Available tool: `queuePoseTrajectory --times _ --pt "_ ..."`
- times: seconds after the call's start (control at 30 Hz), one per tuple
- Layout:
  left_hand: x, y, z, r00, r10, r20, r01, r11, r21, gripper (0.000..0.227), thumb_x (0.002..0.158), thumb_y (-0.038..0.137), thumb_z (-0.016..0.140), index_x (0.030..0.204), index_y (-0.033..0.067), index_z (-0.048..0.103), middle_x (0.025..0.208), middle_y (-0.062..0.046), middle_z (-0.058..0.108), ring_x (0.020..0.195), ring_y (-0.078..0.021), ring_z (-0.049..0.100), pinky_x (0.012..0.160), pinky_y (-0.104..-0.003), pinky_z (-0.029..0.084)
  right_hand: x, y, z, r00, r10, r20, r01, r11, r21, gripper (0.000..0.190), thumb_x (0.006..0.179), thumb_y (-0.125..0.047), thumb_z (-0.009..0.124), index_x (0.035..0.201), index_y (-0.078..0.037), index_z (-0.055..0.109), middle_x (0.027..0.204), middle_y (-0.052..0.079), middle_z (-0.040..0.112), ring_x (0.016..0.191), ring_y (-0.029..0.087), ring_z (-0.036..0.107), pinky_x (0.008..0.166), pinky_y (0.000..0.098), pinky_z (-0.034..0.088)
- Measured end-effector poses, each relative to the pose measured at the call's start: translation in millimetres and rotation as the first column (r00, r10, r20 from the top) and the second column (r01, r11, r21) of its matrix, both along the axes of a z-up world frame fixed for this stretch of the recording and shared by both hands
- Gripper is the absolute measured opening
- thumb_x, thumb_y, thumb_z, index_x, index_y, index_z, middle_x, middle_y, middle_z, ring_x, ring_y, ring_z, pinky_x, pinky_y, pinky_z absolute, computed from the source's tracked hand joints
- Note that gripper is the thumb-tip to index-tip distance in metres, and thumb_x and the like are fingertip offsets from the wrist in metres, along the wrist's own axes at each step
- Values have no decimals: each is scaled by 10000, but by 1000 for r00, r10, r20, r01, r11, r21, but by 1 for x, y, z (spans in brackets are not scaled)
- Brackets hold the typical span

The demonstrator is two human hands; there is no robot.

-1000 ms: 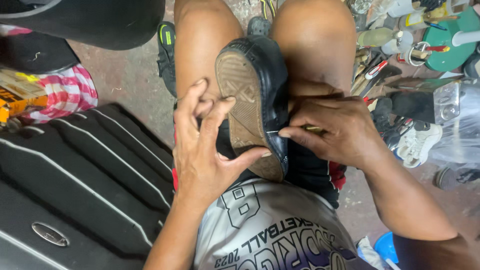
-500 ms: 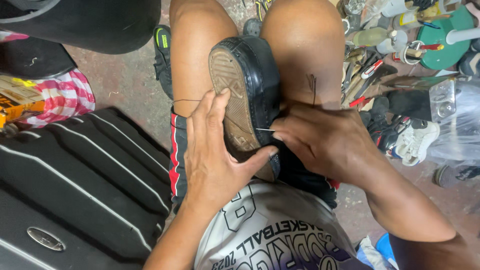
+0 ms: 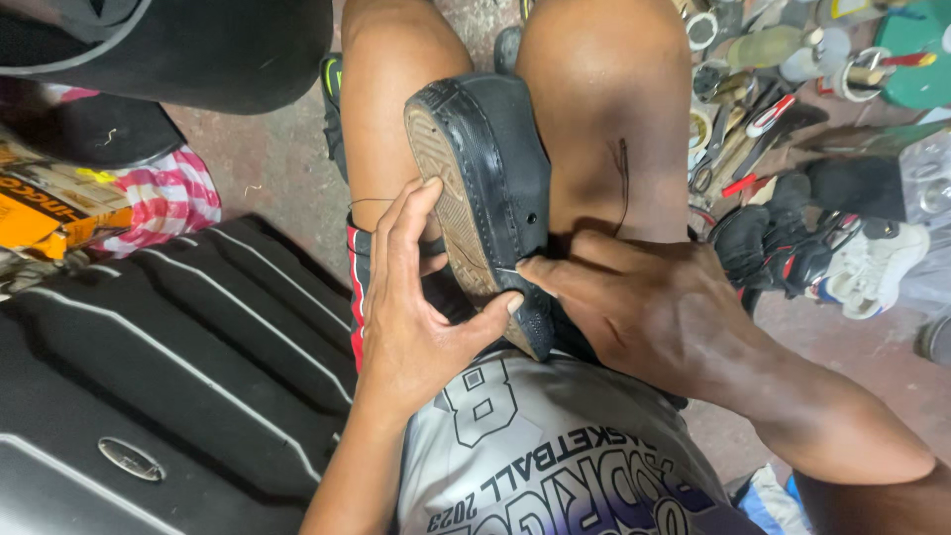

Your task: The person is repairing a black shoe by hand-sewing the sole to the upper. They use a needle and thread to stitch along the perimeter of the shoe, pulling the thread tight after each pass. The person works on the shoe while sitting on the floor, eventually using scissors to cut the thread.

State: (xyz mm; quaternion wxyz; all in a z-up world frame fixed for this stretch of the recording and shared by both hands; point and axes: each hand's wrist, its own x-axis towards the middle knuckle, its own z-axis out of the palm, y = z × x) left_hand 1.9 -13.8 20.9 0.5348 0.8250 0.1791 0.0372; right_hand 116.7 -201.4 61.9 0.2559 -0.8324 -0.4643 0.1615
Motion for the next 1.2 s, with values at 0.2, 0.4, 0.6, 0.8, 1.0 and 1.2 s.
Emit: queuePoseTrajectory --times 0.2,0.4,0.6,0.8,1.0,1.2 --pt "0 0 -2 1000 -13 -24 14 1000 28 1074 679 191 961 1558 105 351 1606 -180 385 1419 -292 510 1030 -380 568 -3 0 -4 1000 -1 18 2 999 -51 332 822 -133 711 1149 -165 757 788 -2 601 644 195 641 549 375 510" --pt "-2 -1 -3 1000 -8 -20 8 999 31 1074 699 205 959 1573 116 342 1623 -172 370 1441 -294 504 1040 -381 571 -5 -1 -6 1000 -22 15 22 999 -24 338 820 -139 708 1155 -164 744 842 -3 619 719 208 656 628 387 524" --pt "-1 -1 -3 999 -8 -32 9 1000 27 1073 688 211 957 1567 117 350 1616 -168 376 1428 -298 508 1029 -383 570 -6 1 -4 999 -14 44 15 1000 -22 356 803 -116 698 1157 -129 734 870 14 628 728 217 659 621 384 526" --pt "-2 1 -4 1000 -9 -21 9 1000 27 1072 694 246 967 1568 114 360 1614 -169 382 1423 -297 516 1017 -377 585 -4 6 4 999 4 33 -2 999 -52 344 796 -102 696 1138 -114 734 853 15 626 710 217 666 575 377 527" --pt "-3 9 -6 999 -28 -28 29 1000 2 1037 707 302 969 1564 111 416 1624 -166 407 1411 -273 571 1002 -355 568 3 8 8 1000 25 -1 -25 998 -53 300 829 -106 696 1127 -90 731 839 30 629 627 209 663 516 365 529" --pt "1 2 -2 998 28 -49 -25 997 70 1070 633 325 998 1515 116 429 1575 -154 422 1369 -276 552 949 -346 603 11 6 2 997 -11 -72 12 1000 12 281 842 -81 684 1117 -93 737 854 32 663 681 242 678 569 380 539"
